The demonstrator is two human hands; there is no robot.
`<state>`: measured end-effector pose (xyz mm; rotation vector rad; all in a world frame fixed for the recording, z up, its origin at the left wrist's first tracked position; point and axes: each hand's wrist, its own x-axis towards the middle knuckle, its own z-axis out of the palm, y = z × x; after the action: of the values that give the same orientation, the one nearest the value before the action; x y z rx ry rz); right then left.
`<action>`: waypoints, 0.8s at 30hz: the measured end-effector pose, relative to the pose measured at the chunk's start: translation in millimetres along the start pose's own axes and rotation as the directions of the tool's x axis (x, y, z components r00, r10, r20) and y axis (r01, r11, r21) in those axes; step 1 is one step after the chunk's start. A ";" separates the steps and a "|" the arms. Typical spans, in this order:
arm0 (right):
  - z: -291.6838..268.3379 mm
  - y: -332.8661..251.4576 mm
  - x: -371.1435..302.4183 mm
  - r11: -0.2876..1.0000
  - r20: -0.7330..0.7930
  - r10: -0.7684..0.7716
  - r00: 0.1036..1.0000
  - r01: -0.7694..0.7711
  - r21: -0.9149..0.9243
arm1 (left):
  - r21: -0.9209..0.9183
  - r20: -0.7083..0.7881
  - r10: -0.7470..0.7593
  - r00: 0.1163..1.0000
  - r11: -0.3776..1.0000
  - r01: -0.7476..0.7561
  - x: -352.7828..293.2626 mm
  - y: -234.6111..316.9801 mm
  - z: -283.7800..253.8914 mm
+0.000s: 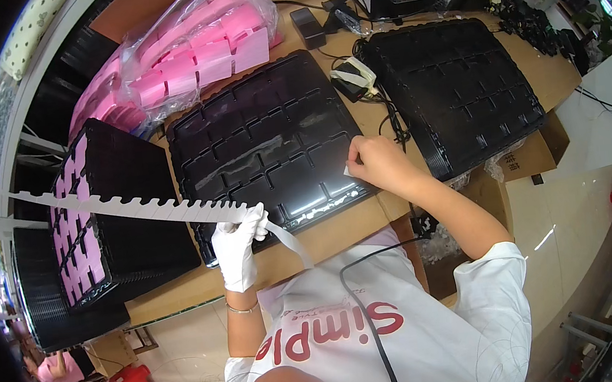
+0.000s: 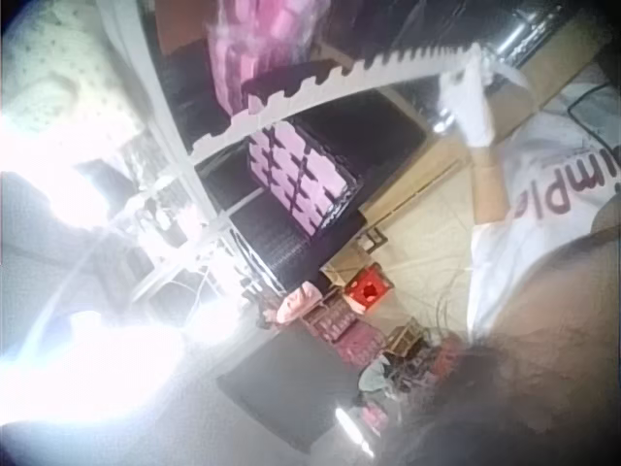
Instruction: The person places pink plastic inserts into black plastic trays on a workbench. They repeatedly pick up a pink insert, align it with the tray, and press it into place. The person also adjusts their shirt and touches their face area during the task.
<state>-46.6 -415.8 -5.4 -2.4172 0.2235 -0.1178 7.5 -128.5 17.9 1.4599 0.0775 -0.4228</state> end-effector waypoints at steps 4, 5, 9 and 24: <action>-2.6 -5.8 -0.9 1.000 0.008 0.011 1.000 -0.011 -0.004 | -0.020 0.003 0.002 1.000 1.000 -0.002 -0.2 0.8 0.1; -1.9 -4.3 -0.9 1.000 0.000 0.013 1.000 -0.013 0.004 | -0.022 0.006 0.004 1.000 1.000 -0.004 -0.2 0.9 0.2; 0.3 0.0 -2.7 0.999 -0.018 -0.033 0.999 0.033 0.038 | -0.023 0.019 0.007 1.000 1.000 -0.006 0.1 -1.5 -1.6; 0.9 3.5 -9.7 0.995 -0.052 0.017 0.998 -0.012 0.095 | -0.001 0.023 0.029 0.999 1.000 -0.029 1.4 -4.2 -4.1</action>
<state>-56.4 -416.0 -8.7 -2.3197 0.2542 -0.1819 8.3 -125.0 13.0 1.4532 0.0377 -0.4160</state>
